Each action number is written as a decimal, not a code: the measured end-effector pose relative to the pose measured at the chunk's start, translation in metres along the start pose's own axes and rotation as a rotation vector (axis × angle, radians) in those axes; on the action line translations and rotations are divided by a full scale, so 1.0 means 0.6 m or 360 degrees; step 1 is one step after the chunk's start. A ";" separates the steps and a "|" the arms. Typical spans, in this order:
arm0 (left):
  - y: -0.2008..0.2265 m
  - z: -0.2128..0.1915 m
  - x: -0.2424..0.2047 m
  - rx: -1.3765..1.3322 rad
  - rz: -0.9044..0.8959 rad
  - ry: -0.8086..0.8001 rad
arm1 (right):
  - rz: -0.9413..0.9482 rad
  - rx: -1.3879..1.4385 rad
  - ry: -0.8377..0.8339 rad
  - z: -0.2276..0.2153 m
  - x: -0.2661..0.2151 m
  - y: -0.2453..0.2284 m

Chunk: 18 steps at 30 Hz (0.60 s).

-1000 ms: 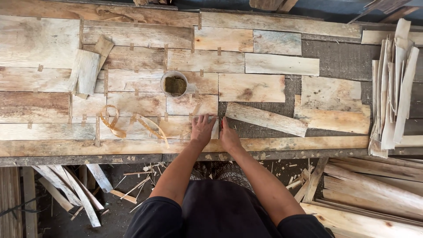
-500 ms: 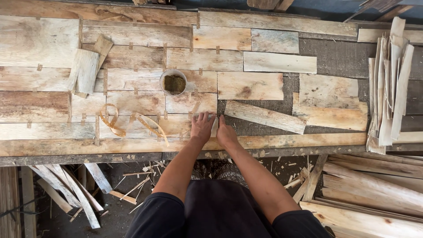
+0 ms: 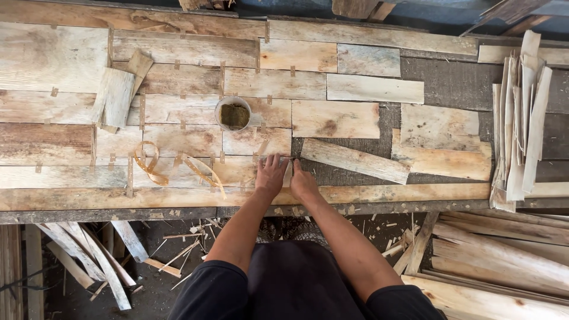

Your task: Patching a wooden surface with small veneer pieces using a utility knife.

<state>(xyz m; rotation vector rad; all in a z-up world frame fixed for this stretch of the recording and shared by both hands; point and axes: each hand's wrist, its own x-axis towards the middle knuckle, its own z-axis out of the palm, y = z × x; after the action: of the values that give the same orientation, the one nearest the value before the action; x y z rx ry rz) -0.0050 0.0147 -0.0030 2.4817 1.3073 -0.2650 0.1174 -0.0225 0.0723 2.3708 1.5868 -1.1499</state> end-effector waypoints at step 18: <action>0.000 -0.019 -0.001 -0.0013 0.0004 -0.0054 | -0.0079 0.0107 0.0024 0.007 0.000 0.014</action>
<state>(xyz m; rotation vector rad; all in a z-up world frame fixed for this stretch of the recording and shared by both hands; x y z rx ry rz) -0.0053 0.0184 0.0078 2.4610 1.2892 -0.2998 0.1223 -0.0283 0.0666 2.3998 1.6460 -1.2166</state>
